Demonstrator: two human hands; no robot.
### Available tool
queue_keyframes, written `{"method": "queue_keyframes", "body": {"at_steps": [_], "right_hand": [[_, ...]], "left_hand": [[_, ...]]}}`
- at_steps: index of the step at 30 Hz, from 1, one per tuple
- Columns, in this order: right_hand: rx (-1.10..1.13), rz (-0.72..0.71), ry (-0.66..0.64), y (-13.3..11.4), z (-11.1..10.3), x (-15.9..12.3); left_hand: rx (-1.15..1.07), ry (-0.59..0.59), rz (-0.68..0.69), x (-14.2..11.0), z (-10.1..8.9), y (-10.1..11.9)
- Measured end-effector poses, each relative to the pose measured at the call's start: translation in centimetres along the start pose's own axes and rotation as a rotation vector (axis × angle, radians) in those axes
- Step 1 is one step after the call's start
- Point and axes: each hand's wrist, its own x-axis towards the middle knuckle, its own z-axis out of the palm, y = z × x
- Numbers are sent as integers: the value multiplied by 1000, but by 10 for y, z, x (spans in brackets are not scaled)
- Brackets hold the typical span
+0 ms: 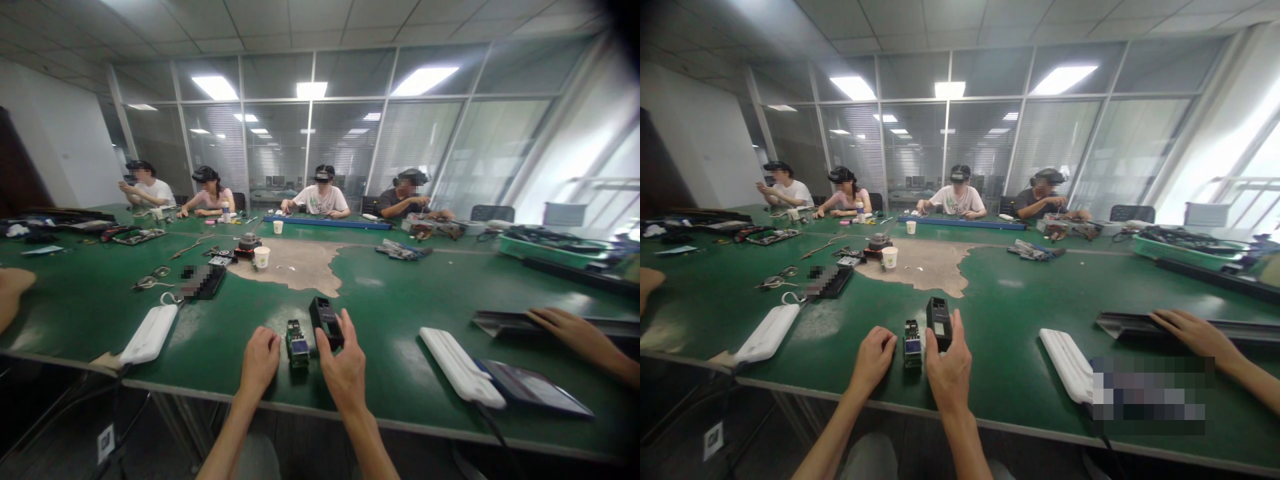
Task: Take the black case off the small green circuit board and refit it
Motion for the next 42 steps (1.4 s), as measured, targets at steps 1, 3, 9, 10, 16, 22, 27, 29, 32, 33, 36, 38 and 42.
{"method": "queue_keyframes", "body": {"at_steps": [1, 3, 9, 10, 16, 22, 27, 29, 32, 33, 36, 38, 42], "right_hand": [[-21, 24, 14, 8, -6, 2], [-63, 75, 33, 26, -16, 6], [-176, 164, 84, 67, -37, 5], [-191, 161, 89, 71, -39, 5], [-229, 151, 73, 85, -41, 0], [-274, 63, 67, 95, -38, -4], [-291, 38, 84, 97, -37, -4], [-297, 47, 74, 97, -38, -4], [-306, 55, 55, 95, -39, -4], [-307, 57, 43, 94, -39, -5], [-306, 60, 9, 94, -39, -6], [-306, 53, 5, 94, -39, -6], [-313, 58, -6, 90, -39, -7]], "left_hand": [[-2, -1, 0, 0, 0, 0], [-1, -6, 1, 1, 1, -1], [10, -10, 10, 1, 0, -1], [9, -11, 9, 1, 0, -1], [9, -11, 11, 1, 1, -2], [16, -16, 3, 1, 2, -3], [23, -13, -8, 1, 0, -2], [24, -15, -12, 1, 0, -1], [23, -18, -16, 1, -1, 0], [22, -18, -15, 1, -1, 0], [17, -18, -11, 1, -1, -1], [14, -16, -10, 1, 0, -2], [16, -13, -11, 1, 1, -3]]}}
